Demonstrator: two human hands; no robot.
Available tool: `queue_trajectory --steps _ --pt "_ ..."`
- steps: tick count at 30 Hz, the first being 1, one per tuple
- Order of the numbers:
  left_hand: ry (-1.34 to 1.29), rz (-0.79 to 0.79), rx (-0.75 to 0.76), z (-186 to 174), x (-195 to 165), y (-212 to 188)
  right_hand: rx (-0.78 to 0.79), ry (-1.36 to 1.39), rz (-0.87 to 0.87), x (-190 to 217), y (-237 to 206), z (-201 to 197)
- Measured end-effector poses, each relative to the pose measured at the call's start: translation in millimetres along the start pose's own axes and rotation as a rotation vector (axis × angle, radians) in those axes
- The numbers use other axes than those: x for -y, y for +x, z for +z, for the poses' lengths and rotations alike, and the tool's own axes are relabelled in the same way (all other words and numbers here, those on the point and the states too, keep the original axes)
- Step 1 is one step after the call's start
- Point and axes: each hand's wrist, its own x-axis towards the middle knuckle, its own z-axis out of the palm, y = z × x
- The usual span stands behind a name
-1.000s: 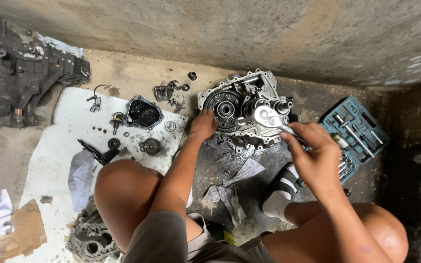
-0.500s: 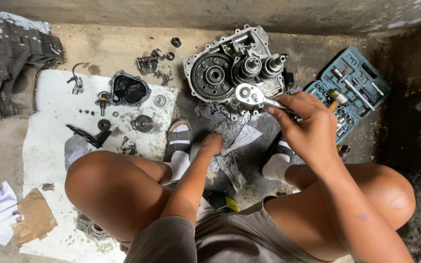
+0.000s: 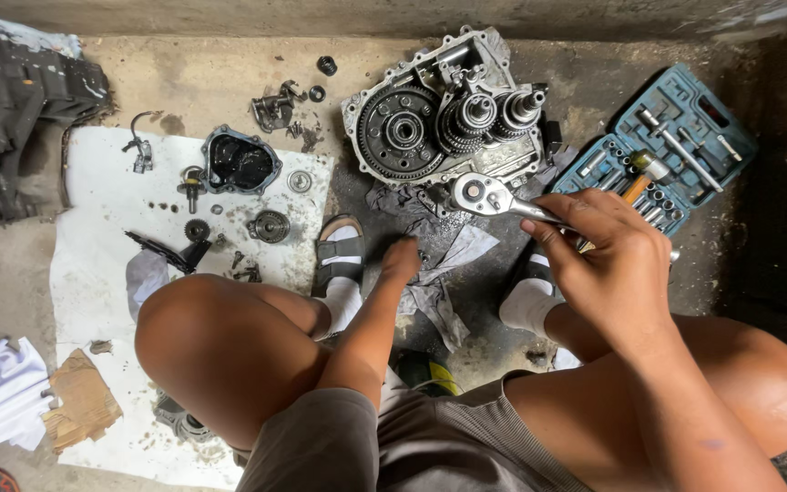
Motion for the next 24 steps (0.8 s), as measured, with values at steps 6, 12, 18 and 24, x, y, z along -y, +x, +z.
queue_trajectory --steps 6,12,18,24 --pt "-0.094 -0.224 -0.095 -15.7 17.9 1.6 -0.027 -0.016 -0.040 8.2 -1.1 -1.1" --pt "-0.440 -0.146 -0.495 -71.3 -27.2 -1.9 -0.124 0.022 -0.089 5.3 -19.0 -9.7" --pt "-0.790 0.322 -0.604 -232.3 -103.6 -28.3 -0.168 0.325 0.114 0.0 -4.6 -20.0" --pt "-0.561 0.581 -0.370 -347.8 -170.5 -90.0 -0.247 0.372 -0.035 1.0 7.3 -14.0"
